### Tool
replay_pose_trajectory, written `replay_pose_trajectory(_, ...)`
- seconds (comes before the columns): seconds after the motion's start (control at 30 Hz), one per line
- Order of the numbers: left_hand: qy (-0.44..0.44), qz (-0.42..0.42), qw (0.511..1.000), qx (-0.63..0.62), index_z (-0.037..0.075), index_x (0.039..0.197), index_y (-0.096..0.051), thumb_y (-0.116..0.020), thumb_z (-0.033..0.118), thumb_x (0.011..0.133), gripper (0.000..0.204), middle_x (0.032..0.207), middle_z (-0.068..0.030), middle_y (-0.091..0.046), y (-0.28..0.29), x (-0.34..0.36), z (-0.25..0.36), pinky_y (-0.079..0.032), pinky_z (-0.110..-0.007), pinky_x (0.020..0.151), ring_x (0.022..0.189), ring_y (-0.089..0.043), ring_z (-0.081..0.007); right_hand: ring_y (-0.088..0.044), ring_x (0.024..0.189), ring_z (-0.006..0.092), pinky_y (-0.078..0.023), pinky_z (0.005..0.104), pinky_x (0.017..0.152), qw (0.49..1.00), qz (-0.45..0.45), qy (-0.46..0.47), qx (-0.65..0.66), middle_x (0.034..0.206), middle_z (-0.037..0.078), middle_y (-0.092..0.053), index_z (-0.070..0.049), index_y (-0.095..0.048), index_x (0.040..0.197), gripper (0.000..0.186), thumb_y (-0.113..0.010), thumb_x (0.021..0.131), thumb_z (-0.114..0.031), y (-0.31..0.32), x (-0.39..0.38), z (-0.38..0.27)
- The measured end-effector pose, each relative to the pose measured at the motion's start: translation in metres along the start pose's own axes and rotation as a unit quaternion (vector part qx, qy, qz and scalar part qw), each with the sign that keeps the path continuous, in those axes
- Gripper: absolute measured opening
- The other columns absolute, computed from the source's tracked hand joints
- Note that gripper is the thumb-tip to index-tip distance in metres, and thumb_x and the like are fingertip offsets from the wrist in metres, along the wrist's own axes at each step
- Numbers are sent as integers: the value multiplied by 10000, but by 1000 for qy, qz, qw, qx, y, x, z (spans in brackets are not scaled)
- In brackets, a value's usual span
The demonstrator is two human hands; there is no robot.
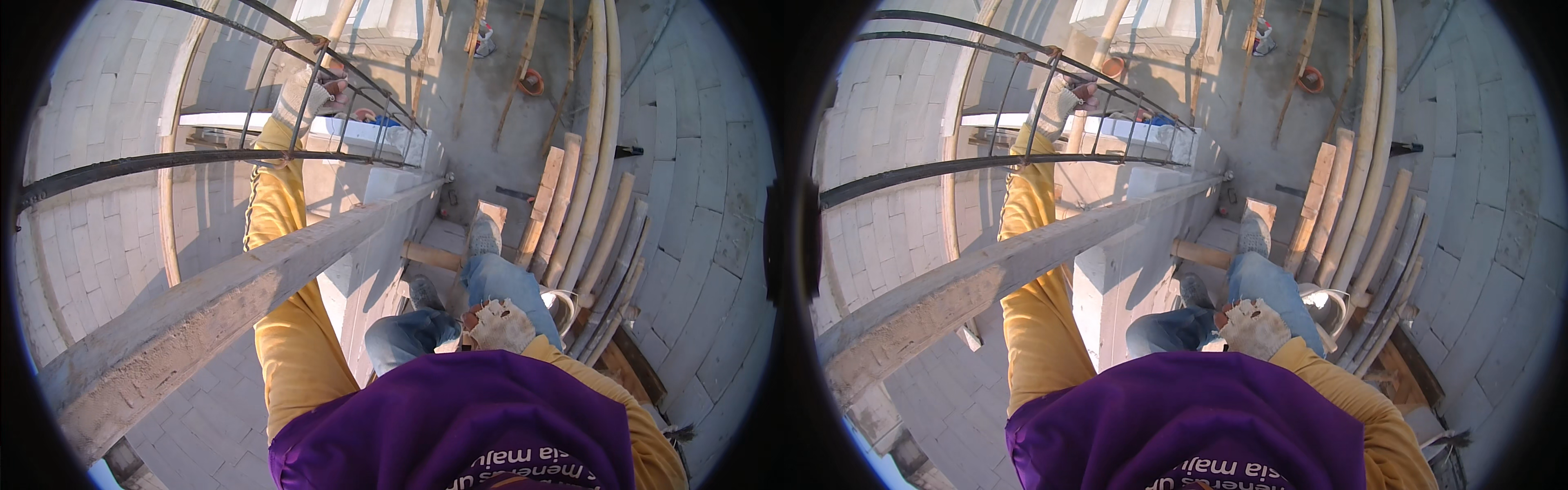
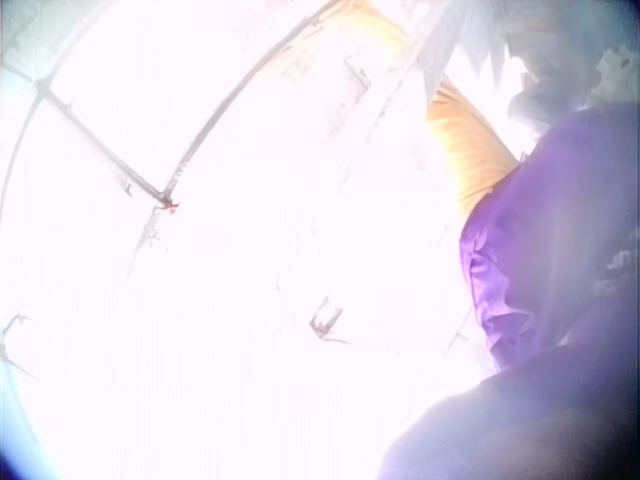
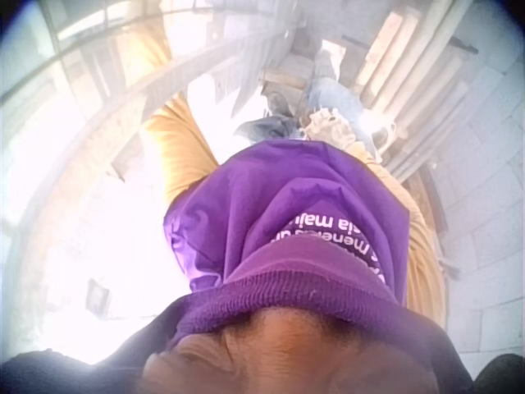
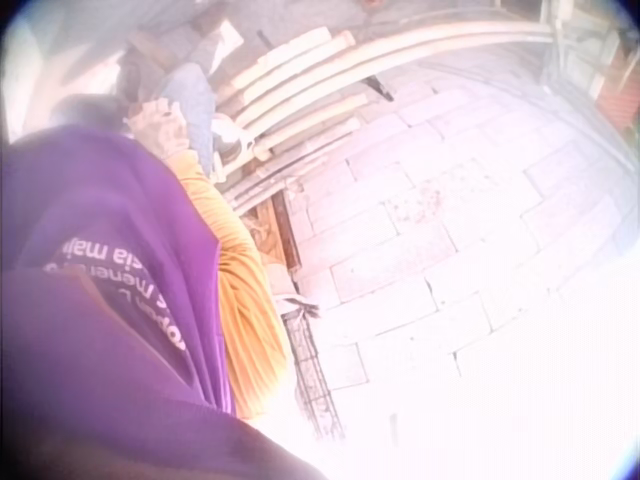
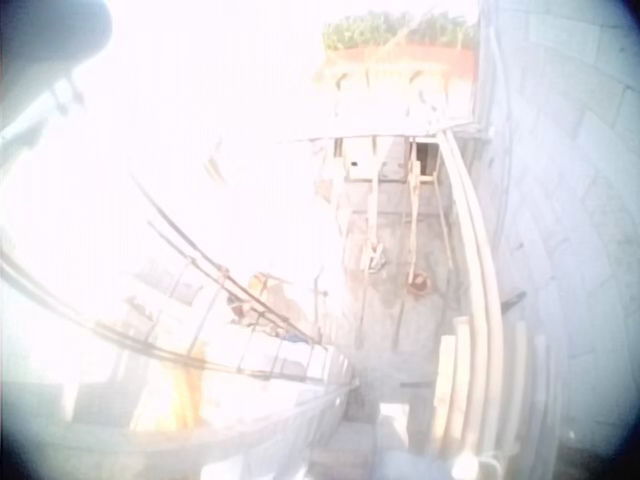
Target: The person uses a trowel to apply mortar and a hammer to secure blocks while building a wall at a construction site.
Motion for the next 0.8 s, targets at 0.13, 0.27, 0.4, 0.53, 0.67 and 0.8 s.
replay_pose_trajectory(0.13,-34,-74,997,4,-52,1198,-618,-702,166,930,355,887,-114,-660,22,8,-14,-640,-358,784,883,-720,-270,-577,1190,292,-453,479,1012,999,38,-5,2,1229,67,-634,-166,-610,1231,304,-513,970,-288,-35,-1,8)
replay_pose_trajectory(0.27,-47,-29,984,-167,-74,1190,-605,-617,196,958,356,796,-131,-610,52,6,-37,-631,-389,734,891,-705,-349,-589,1146,276,-470,468,975,996,69,31,-36,1175,58,-645,-162,-632,1196,295,-546,930,-257,-2,2,-4)
replay_pose_trajectory(0.4,-22,67,966,-248,-109,1152,-558,-518,283,1028,413,862,-153,-628,79,-20,-57,-624,-415,809,865,-704,-334,-600,1094,264,-482,466,936,999,-35,8,-38,1096,59,-660,-140,-697,1064,252,-601,861,-255,29,11,-14)
replay_pose_trajectory(0.53,-26,196,913,-356,9,1142,-574,-482,237,1032,270,889,-98,-624,117,-78,-71,-565,-395,711,824,-637,-260,-613,1063,268,-491,450,916,999,18,17,-27,1045,69,-670,-123,-732,958,229,-661,803,-276,57,11,-25)
replay_pose_trajectory(0.67,-27,341,856,-387,27,1028,-585,-540,229,1012,208,870,-78,-621,123,-142,-56,-575,-339,703,782,-622,-234,-620,1067,266,-495,426,917,997,-22,8,-78,1032,80,-675,-122,-741,935,237,-712,770,-290,63,14,-27)
replay_pose_trajectory(0.8,-76,271,875,-393,9,1000,-585,-540,238,1011,234,868,-108,-610,118,-209,-46,-582,-345,726,778,-624,-265,-627,1062,272,-499,433,921,997,-4,-8,-70,1028,98,-676,-121,-745,947,271,-739,745,-302,66,13,-29)
Point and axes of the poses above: each hand's wrist, its own x-axis towards the middle knuckle, its own y-axis out of the back of the hand, z = x × y, the point moved 6 cm from there along x, towards the middle knuckle
